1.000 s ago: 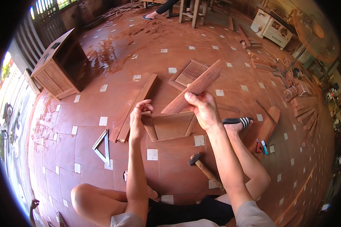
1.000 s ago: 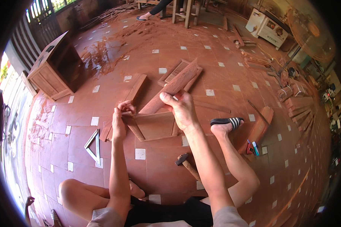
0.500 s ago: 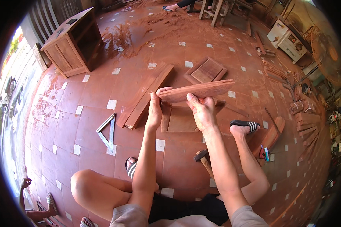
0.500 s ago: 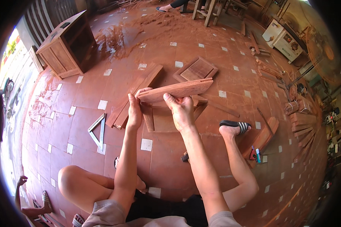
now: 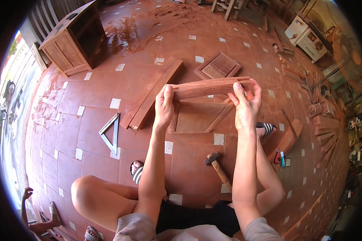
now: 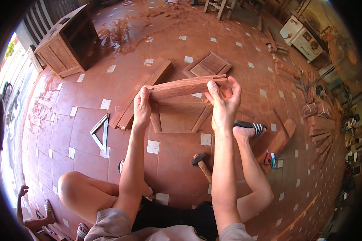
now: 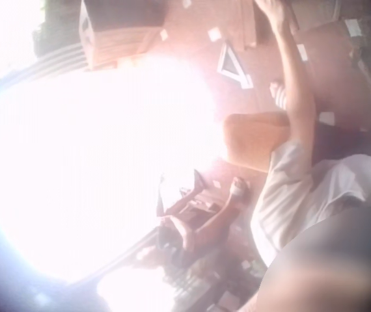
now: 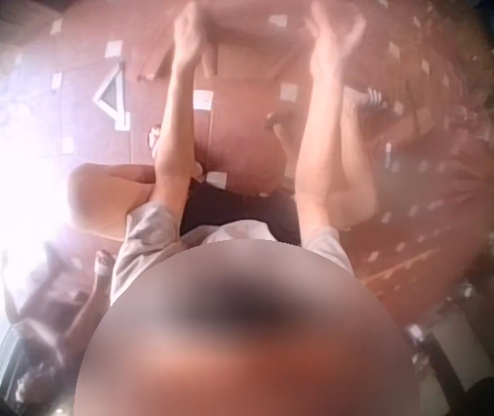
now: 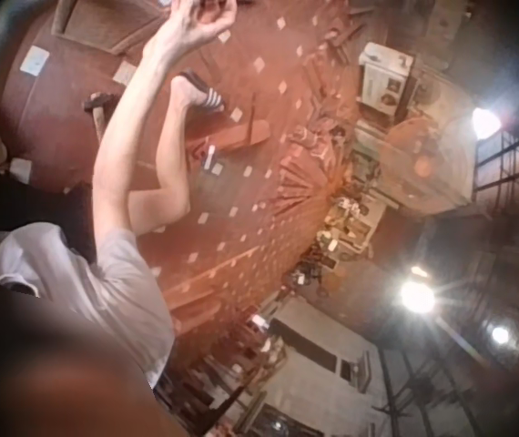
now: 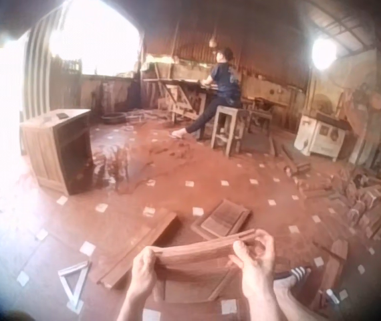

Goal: The person assembles a wooden frame by hand, using a hammer to tap pieces into place. They repeatedly align and secure the frame components on the floor, occasionally flipping the frame to work on different sides.

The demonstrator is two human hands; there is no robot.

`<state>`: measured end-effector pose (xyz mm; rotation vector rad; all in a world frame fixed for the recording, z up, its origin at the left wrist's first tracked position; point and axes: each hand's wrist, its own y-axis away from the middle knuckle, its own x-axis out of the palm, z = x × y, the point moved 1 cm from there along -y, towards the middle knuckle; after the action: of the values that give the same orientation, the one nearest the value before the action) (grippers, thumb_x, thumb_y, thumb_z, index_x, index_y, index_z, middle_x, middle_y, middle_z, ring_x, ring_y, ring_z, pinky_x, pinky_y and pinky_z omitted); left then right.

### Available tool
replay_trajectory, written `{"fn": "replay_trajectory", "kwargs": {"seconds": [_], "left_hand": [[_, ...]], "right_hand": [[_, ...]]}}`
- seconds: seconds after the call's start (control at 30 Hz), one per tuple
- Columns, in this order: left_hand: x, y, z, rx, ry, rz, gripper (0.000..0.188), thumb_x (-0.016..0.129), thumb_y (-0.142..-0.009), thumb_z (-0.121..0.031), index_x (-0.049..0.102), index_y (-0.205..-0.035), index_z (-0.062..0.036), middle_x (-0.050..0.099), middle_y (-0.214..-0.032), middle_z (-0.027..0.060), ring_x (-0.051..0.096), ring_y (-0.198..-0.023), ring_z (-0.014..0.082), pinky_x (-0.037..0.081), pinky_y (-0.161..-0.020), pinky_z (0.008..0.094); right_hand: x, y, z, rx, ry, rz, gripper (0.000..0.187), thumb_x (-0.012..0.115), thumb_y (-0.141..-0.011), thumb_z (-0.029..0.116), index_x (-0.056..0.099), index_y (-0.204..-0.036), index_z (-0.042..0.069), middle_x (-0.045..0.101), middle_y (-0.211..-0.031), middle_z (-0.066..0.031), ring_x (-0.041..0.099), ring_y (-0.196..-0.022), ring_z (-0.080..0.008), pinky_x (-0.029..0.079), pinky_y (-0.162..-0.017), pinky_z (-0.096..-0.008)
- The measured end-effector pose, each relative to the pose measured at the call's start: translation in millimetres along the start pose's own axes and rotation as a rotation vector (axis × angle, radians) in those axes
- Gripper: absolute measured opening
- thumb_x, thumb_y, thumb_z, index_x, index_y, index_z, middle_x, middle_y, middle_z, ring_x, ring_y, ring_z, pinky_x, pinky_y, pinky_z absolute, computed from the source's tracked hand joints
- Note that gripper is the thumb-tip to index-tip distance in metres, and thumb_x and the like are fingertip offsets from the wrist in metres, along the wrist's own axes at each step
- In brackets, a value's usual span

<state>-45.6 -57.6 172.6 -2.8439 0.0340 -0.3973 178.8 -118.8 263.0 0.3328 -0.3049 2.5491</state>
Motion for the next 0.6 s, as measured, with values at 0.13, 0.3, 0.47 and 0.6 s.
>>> {"fn": "replay_trajectory", "kwargs": {"seconds": [0.13, 0.3, 0.47, 0.6], "left_hand": [[-0.4, -0.1, -0.5, 0.017, 0.01, 0.04, 0.05, 0.046, -0.113, -0.048, 0.065, -0.103, -0.0034, 0.056, -0.09, -0.0043, 0.046, -0.087, 0.0067, 0.042, -0.082, 0.0263], [2.5, 5.8, -7.0, 0.075, -0.018, 0.054, 0.072, 0.034, -0.109, -0.066, 0.066, -0.112, -0.0022, 0.064, -0.096, 0.0005, 0.053, -0.093, 0.01, 0.045, -0.089, 0.0292], [2.1, 8.2, -10.1, 0.106, -0.102, 0.047, 0.081, 0.026, -0.107, -0.072, 0.065, -0.113, -0.0007, 0.063, -0.095, 0.0016, 0.053, -0.092, 0.0112, 0.045, -0.086, 0.03], [-2.5, 9.9, -5.6, 0.094, -0.125, 0.061, 0.08, 0.027, -0.107, -0.072, 0.064, -0.112, -0.0005, 0.06, -0.088, -0.0007, 0.05, -0.084, 0.0095, 0.043, -0.076, 0.0283]], "right_hand": [[-21.7, -20.8, 16.4, -0.031, 0.265, 0.2, 0.055, 0.088, -0.088, 0.021, 0.062, -0.131, -0.001, 0.07, -0.114, -0.0086, 0.069, -0.101, -0.0152, 0.057, -0.092, -0.0342], [-50.7, -43.1, 10.8, 0.073, 0.457, 0.39, 0.043, 0.091, -0.086, 0.022, 0.071, -0.116, -0.001, 0.074, -0.099, -0.0052, 0.068, -0.09, -0.0103, 0.056, -0.083, -0.0267], [-63.8, -44.2, -12.4, 0.047, 0.308, 0.429, 0.04, 0.091, -0.085, 0.022, 0.072, -0.112, 0.001, 0.074, -0.097, -0.0016, 0.067, -0.09, -0.0082, 0.054, -0.083, -0.0252], [-67.8, -40.3, -13.9, 0.075, 0.2, 0.459, 0.035, 0.091, -0.085, 0.02, 0.072, -0.109, 0.002, 0.074, -0.099, -0.0012, 0.067, -0.091, -0.0078, 0.054, -0.084, -0.0246]]}}
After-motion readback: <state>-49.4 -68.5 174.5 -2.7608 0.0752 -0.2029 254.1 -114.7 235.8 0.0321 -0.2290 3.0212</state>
